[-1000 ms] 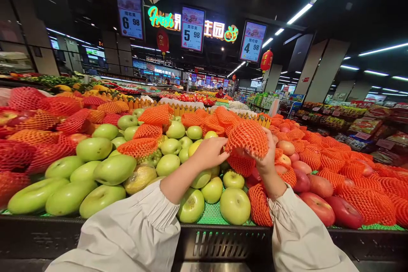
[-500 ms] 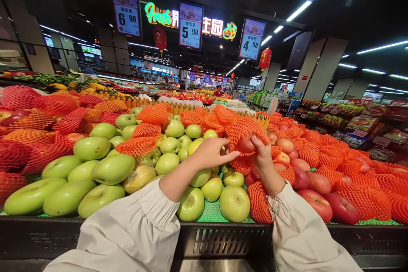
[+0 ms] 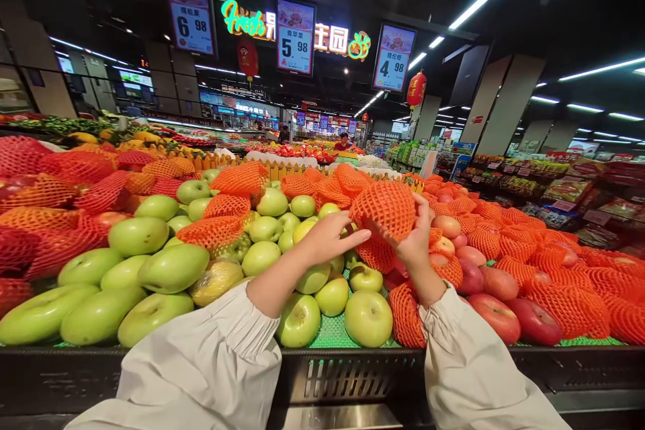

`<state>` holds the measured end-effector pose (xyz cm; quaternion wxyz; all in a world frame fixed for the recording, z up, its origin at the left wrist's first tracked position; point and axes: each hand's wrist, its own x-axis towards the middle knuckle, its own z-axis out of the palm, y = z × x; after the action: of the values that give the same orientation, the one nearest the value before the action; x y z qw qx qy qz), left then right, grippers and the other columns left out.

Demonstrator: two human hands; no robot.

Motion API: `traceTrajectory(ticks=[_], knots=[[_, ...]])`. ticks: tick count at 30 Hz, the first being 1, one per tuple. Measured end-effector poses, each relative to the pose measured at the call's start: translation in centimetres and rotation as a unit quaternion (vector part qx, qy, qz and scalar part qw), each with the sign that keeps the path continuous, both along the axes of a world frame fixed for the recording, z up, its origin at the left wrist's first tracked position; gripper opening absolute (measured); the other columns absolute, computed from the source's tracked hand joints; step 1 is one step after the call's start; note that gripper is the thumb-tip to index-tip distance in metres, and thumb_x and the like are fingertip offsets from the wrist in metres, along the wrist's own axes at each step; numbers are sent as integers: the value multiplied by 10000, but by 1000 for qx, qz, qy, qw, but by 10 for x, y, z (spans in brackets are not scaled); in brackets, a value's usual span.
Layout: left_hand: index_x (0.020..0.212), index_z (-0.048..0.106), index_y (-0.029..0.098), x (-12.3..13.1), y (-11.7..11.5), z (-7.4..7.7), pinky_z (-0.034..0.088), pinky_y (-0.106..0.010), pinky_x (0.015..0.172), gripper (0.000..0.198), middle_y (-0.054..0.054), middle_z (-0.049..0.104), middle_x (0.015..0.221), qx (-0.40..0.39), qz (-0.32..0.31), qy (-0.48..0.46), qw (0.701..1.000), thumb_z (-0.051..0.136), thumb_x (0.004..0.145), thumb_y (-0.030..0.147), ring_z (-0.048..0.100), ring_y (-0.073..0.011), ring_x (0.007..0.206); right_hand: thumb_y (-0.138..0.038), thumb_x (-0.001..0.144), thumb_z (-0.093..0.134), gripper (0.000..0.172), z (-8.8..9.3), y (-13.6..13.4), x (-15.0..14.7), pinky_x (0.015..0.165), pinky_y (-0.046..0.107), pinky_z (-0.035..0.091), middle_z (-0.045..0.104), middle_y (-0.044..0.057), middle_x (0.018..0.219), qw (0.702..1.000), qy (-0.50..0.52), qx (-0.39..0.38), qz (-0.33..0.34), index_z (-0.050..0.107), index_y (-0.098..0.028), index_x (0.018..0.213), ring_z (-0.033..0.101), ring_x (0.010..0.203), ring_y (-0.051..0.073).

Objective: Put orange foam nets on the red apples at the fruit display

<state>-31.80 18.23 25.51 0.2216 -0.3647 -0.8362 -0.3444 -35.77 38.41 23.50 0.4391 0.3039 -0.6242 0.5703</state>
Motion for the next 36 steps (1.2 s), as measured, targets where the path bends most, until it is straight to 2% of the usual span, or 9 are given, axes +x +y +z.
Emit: traceTrajectory(ticks=[3, 6, 10, 14, 17, 21, 28, 32, 36], knots=[[1140, 659, 140, -3, -1, -1, 536, -447, 886, 658, -150, 699, 1183, 36, 18, -12, 999, 672, 797, 702, 661, -318, 1020, -430, 697, 883, 775, 2, -1, 6, 1111, 522, 470, 586, 102, 1297, 987, 124, 103, -21, 460, -281, 1329, 586, 1261, 300], [1315, 605, 150, -5, 0, -2, 466, -530, 1098, 826, -173, 642, 1341, 61, 20, 21, 998, 800, 691, 655, 596, -379, 1252, -376, 827, 795, 622, 4, -4, 9, 1165, 595, 409, 539, 88, 1395, 963, 195, 188, 0, 450, -345, 1344, 500, 1392, 308], [1368, 540, 158, -4, 1, -2, 363, -512, 1217, 793, -160, 607, 1377, 93, 47, 95, 990, 837, 688, 437, 522, -353, 1368, -413, 794, 809, 681, 1, -9, 9, 1201, 629, 350, 373, 119, 1543, 974, 117, 195, -3, 417, -326, 1343, 410, 1465, 336], [1427, 424, 166, -2, -2, -3, 386, -439, 1214, 913, -161, 514, 1482, 136, 74, 111, 982, 858, 638, 317, 503, -315, 1398, -343, 639, 904, 988, -3, -12, 15, 1228, 519, 362, 380, 130, 1512, 971, -1, 203, 123, 307, -287, 1425, 451, 1427, 305], [1459, 370, 197, -3, -3, -4, 377, -438, 1222, 937, -150, 494, 1515, 128, 48, 110, 984, 854, 671, 345, 497, -303, 1405, -384, 577, 924, 982, -2, -13, 18, 1217, 479, 381, 424, 102, 1418, 981, -22, 141, 133, 343, -276, 1361, 487, 1367, 286], [1518, 318, 190, -7, -3, -6, 342, -468, 1243, 912, -173, 425, 1574, 85, -1, 117, 990, 804, 764, 356, 439, -317, 1453, -449, 479, 957, 887, 7, -10, 19, 1187, 486, 390, 476, 56, 1213, 998, -8, 68, 13, 425, -266, 1165, 519, 1237, 279], [1506, 399, 190, -4, -1, -5, 580, -450, 923, 684, -173, 482, 1481, 55, 70, 21, 996, 654, 908, 403, 628, -278, 1167, -502, 512, 924, 921, 23, 30, -11, 1231, 482, 292, 407, 101, 1352, 990, -53, -69, -115, 379, -239, 1206, 441, 1356, 289], [1200, 683, 205, -1, -2, -1, 404, -552, 1151, 353, -149, 510, 1454, -40, 47, 42, 997, 693, 866, 319, 483, -328, 1362, -572, 515, 897, 898, 17, 50, -36, 1132, 493, 441, 493, 100, 1305, 967, -151, -184, -96, 364, -246, 1160, 570, 1234, 274], [899, 802, 257, -2, -1, -1, 217, -663, 1213, 99, -75, 359, 1643, -195, -35, -8, 980, 730, 831, 261, 243, -402, 1525, -584, 525, 901, 945, 7, 47, -47, 935, 464, 603, 565, 86, 1293, 939, -228, -252, -56, 335, -286, 1221, 655, 1133, 271]])
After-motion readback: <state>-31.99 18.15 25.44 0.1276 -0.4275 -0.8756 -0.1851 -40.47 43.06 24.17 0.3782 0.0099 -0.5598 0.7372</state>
